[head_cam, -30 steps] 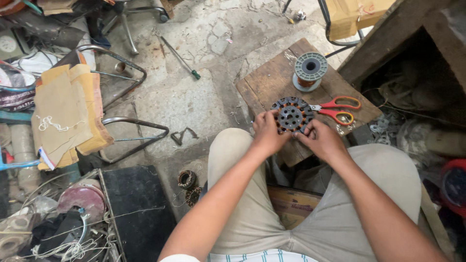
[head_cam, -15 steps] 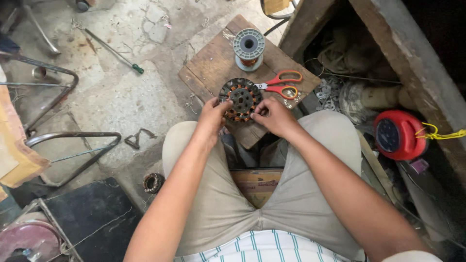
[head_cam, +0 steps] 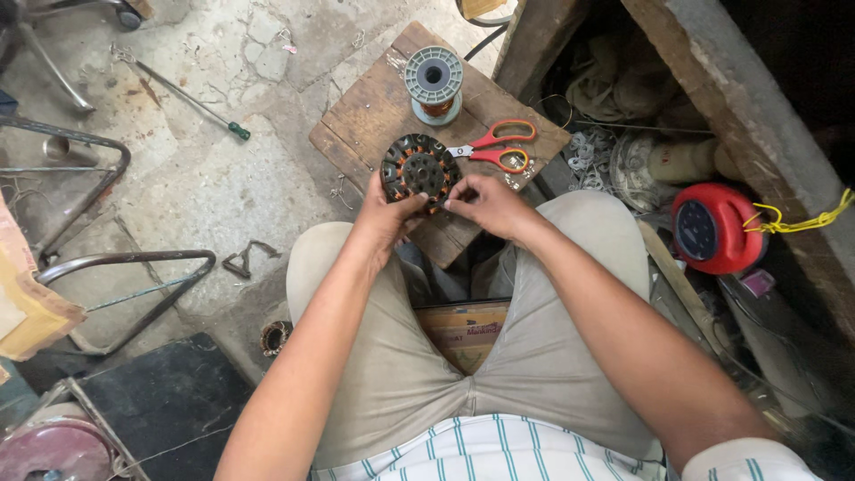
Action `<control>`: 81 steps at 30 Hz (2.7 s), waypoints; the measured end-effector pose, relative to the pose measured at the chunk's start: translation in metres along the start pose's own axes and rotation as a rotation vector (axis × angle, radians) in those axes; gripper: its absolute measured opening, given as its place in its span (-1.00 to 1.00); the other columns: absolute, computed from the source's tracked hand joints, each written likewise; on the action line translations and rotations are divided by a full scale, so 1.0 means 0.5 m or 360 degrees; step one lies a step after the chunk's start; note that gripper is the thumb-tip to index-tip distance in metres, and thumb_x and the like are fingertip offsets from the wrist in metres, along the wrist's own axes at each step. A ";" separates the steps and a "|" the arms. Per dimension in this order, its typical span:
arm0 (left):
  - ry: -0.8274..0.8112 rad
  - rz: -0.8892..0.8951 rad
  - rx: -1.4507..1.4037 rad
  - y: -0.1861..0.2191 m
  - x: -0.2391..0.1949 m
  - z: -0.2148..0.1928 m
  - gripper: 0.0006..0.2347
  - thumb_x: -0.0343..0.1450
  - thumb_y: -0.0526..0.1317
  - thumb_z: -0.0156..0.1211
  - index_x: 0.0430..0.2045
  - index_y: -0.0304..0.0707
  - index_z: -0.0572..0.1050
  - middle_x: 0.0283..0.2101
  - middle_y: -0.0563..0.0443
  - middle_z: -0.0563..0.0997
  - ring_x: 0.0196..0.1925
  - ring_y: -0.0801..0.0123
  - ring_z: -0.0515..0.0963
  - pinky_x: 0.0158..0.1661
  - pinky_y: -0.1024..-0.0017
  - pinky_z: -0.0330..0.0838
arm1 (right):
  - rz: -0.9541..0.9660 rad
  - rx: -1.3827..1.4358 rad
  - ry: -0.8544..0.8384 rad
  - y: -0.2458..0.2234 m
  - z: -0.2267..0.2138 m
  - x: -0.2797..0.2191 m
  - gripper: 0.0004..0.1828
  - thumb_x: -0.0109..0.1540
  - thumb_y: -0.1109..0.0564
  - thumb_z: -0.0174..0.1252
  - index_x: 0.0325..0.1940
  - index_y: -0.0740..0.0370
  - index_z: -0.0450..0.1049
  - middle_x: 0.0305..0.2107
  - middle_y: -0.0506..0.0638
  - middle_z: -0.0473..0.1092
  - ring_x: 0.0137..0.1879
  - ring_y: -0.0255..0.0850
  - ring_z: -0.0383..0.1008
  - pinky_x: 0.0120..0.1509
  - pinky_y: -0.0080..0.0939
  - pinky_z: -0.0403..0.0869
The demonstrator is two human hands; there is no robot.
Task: The person winds copper wire around the slots of a motor stator by hand. They pull wire from a spool, thread it through slots, and use pliers to tuck and secure the wire.
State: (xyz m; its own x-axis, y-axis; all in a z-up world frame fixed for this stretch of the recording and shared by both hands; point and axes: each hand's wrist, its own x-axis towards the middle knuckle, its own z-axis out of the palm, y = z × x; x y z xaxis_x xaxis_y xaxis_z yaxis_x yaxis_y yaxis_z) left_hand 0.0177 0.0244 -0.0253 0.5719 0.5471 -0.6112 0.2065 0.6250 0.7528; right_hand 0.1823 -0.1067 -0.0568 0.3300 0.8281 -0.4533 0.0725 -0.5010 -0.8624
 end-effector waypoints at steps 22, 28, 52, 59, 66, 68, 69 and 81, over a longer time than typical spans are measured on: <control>-0.0541 0.0342 -0.0650 0.058 -0.104 -0.001 -0.63 0.34 -0.52 0.30 0.04 -0.40 0.45 -0.05 -0.09 0.64 -0.04 0.23 0.66 -0.01 0.32 0.51 | -0.0673 -0.0133 0.0347 -0.235 0.025 -0.178 -0.84 0.24 0.20 0.31 -0.17 0.22 0.46 -0.35 -0.17 0.30 -0.41 -0.44 0.14 -0.35 -0.37 0.21; -0.0522 0.0389 -0.0584 0.058 -0.098 -0.018 -0.58 0.35 -0.53 0.30 0.11 -0.37 0.41 0.03 -0.06 0.60 0.05 0.30 0.61 0.04 0.33 0.49 | -0.0592 -0.0108 0.0396 -0.233 0.018 -0.165 -0.85 0.27 0.20 0.29 -0.15 0.23 0.45 -0.39 -0.16 0.30 -0.43 -0.44 0.12 -0.37 -0.39 0.18; -0.0263 0.0489 -0.0534 0.073 -0.093 -0.021 -0.68 0.39 -0.52 0.24 0.04 -0.44 0.44 -0.04 -0.05 0.62 -0.01 0.33 0.63 0.04 0.31 0.53 | -0.0546 0.0204 0.0421 -0.201 0.038 -0.136 -0.89 0.34 0.19 0.24 -0.14 0.29 0.48 -0.44 -0.17 0.45 -0.34 -0.53 0.38 -0.29 -0.50 0.35; -0.0324 0.0501 -0.0563 0.070 -0.091 -0.016 -0.67 0.40 -0.50 0.23 0.06 -0.39 0.43 -0.01 -0.03 0.62 0.02 0.34 0.62 0.05 0.32 0.53 | -0.0323 0.0594 0.0249 -0.170 0.040 -0.117 -0.84 0.34 0.14 0.21 -0.24 0.27 0.42 -0.49 -0.17 0.43 -0.42 -0.50 0.35 -0.34 -0.47 0.34; -0.0395 0.0405 -0.0553 0.070 -0.089 -0.012 -0.66 0.40 -0.47 0.26 0.07 -0.37 0.42 -0.01 -0.05 0.62 0.01 0.29 0.64 0.04 0.26 0.56 | -0.0486 0.0740 0.0075 -0.132 0.054 -0.077 -0.94 0.37 0.24 0.12 -0.10 0.29 0.41 -0.30 -0.11 0.46 -0.19 -0.42 0.51 -0.11 -0.37 0.49; -0.0404 0.0370 -0.0535 0.071 -0.088 -0.009 -0.65 0.40 -0.46 0.26 0.08 -0.36 0.42 0.00 -0.05 0.63 0.02 0.30 0.64 0.03 0.28 0.57 | -0.0513 0.0831 0.0052 -0.126 0.061 -0.068 -0.88 0.38 0.26 0.08 0.00 0.29 0.43 -0.21 -0.10 0.48 -0.11 -0.41 0.50 0.02 -0.36 0.51; -0.0410 0.0350 -0.0530 0.071 -0.087 -0.007 -0.64 0.39 -0.46 0.27 0.08 -0.36 0.41 0.01 -0.05 0.63 0.02 0.31 0.65 0.03 0.28 0.57 | -0.0486 0.0827 0.0072 -0.123 0.063 -0.064 -0.88 0.37 0.27 0.08 -0.01 0.30 0.44 -0.22 -0.10 0.49 -0.12 -0.40 0.50 0.01 -0.34 0.51; -0.0445 0.0327 -0.0637 0.055 -0.076 0.008 -0.65 0.45 -0.29 0.30 0.12 -0.33 0.42 0.08 0.01 0.60 0.14 0.34 0.54 0.19 0.28 0.36 | -0.0857 -0.0553 0.0643 -0.124 0.102 -0.086 -0.89 0.30 0.27 0.07 -0.33 0.35 0.40 -0.41 0.27 0.44 -0.21 0.25 0.44 -0.12 0.18 0.33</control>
State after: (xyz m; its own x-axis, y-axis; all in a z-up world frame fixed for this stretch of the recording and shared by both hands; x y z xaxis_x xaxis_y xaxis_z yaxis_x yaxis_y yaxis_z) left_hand 0.0047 0.0186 0.0194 0.7701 0.5453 -0.3311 -0.2200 0.7142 0.6645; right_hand 0.1158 -0.0985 0.0048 0.4794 0.8577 0.1860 0.5916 -0.1593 -0.7903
